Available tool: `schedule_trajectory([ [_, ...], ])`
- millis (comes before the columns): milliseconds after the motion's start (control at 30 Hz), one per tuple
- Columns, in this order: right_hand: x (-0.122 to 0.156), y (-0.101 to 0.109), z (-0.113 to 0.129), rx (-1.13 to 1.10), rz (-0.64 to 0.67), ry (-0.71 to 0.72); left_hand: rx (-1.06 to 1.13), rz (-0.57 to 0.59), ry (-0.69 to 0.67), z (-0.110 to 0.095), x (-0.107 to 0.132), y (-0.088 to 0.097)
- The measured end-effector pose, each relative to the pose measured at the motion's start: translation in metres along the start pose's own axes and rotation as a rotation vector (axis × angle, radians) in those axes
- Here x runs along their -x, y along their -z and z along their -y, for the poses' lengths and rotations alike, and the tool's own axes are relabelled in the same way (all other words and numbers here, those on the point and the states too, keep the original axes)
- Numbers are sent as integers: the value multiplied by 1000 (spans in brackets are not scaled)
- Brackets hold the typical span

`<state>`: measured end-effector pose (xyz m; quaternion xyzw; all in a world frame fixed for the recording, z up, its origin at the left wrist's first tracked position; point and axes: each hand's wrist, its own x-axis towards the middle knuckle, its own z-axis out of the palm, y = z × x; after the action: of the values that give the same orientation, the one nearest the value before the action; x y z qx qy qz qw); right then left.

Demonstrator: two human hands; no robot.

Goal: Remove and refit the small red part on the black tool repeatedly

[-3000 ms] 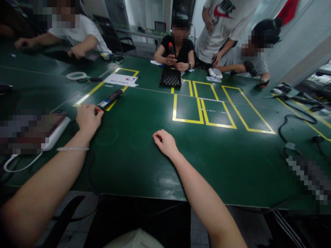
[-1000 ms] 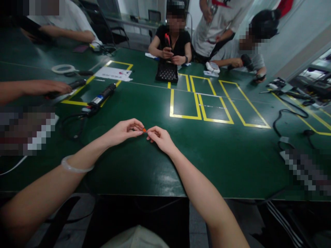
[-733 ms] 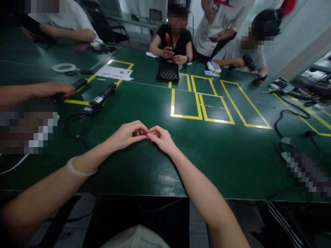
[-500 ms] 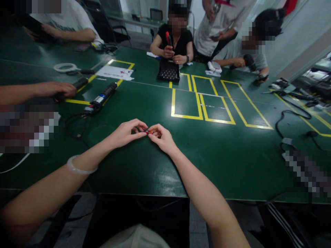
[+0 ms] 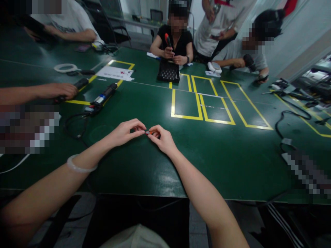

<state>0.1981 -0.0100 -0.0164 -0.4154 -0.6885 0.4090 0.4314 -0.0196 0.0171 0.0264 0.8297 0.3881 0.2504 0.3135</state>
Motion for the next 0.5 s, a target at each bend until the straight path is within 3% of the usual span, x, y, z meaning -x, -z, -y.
schedule_trajectory([
  [167,0,1,1,-19,-19,-32,-304,-219,91,23,1,32],
  [233,-1,0,1,-23,-14,-33,-481,-372,222,40,6,54],
  [333,0,0,1,-8,-2,-36,-670,-570,523,70,20,89],
  [400,0,-1,1,10,2,-39,-708,-576,718,91,31,110],
  [500,0,-1,1,21,11,-36,-595,-413,916,120,42,131],
])
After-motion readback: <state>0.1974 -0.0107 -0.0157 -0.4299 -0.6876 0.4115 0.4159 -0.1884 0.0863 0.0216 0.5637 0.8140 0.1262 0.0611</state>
